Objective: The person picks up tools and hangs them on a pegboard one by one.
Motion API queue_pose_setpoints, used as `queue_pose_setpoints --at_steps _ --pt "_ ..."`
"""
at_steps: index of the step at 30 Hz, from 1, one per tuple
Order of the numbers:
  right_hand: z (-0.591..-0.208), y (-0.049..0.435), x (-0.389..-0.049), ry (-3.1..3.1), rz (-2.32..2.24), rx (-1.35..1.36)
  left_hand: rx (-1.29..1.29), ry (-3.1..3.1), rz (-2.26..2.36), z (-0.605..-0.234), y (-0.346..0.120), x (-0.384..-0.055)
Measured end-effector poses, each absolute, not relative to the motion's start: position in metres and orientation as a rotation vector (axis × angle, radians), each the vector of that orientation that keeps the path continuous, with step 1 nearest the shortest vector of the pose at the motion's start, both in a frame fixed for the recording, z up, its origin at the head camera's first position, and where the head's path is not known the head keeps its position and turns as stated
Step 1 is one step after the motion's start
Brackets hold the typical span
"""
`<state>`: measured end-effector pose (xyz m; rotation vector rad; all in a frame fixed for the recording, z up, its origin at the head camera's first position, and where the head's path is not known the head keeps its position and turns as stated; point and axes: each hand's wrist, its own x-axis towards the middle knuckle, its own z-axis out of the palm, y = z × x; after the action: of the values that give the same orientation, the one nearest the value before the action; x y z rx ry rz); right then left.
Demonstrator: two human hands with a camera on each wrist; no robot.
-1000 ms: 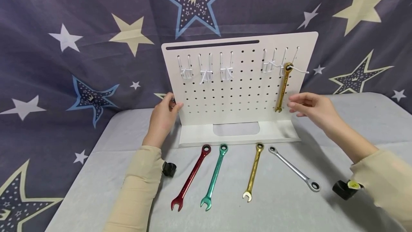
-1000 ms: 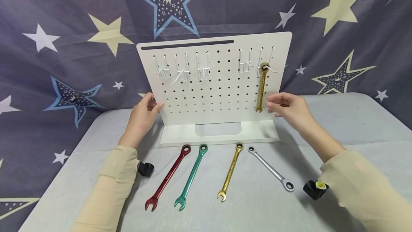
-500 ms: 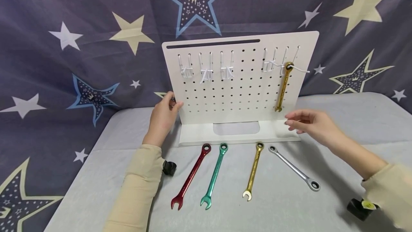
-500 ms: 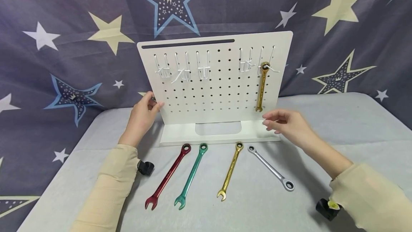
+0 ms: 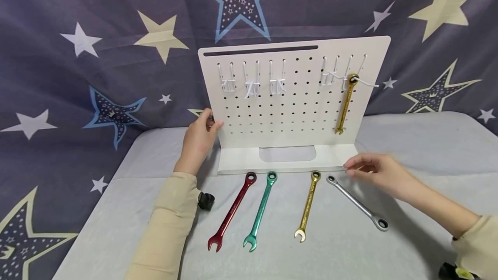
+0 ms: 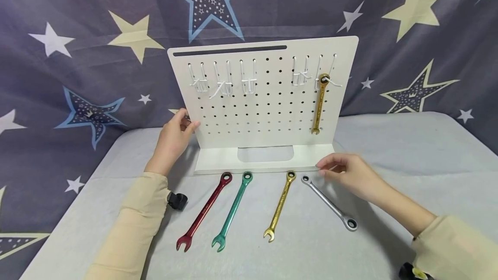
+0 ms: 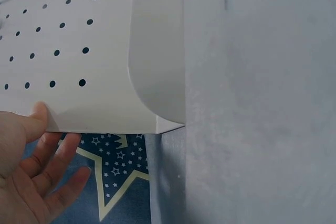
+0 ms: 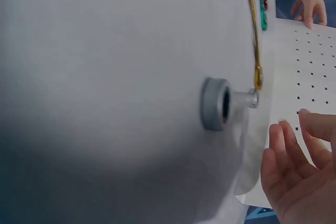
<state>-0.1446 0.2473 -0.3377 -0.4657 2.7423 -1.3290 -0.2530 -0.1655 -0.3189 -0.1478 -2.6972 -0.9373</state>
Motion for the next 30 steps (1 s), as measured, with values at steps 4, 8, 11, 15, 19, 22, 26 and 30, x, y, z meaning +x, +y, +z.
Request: queue_pose_setpoints --at_steps 4,8,11,15,19,22,26,30 --pt "-0.343 0.249 -0.14 2.698 -1.31 -0.503 -0.143 -2.695 -0.939 -0.318 -0.166 -0.252" --pt "-0.348 0.252 -0.136 2.67 -1.301 -0.52 -0.148 -2.7 -0.942 -0.317 -0.165 -0.252" --pt "-0.352 0.255 -0.134 2.669 -1.286 -0.574 -0.151 -2.698 -0.943 -0.317 -0.165 -0.253" --pt "-0.359 0.257 -0.132 2.718 -1.223 -0.696 -0.152 -2.7 -0.945 -0.317 -0.165 -0.253" --pt "-0.363 0.255 -0.13 2.741 -1.178 -0.752 -0.15 -2.707 -0.952 -0.318 -0.166 -0.252" --pt "-0.364 0.253 -0.13 2.734 -1.16 -0.74 -0.144 -2.711 -0.954 -0.318 -0.166 -0.252" --pt "-0.364 0.251 -0.13 2.736 -1.134 -0.722 -0.142 -2.709 -0.951 -0.318 -0.166 -0.252" --pt "-0.365 0.25 -0.129 2.764 -1.111 -0.704 -0.146 -2.706 -0.948 -0.318 -0.166 -0.252"
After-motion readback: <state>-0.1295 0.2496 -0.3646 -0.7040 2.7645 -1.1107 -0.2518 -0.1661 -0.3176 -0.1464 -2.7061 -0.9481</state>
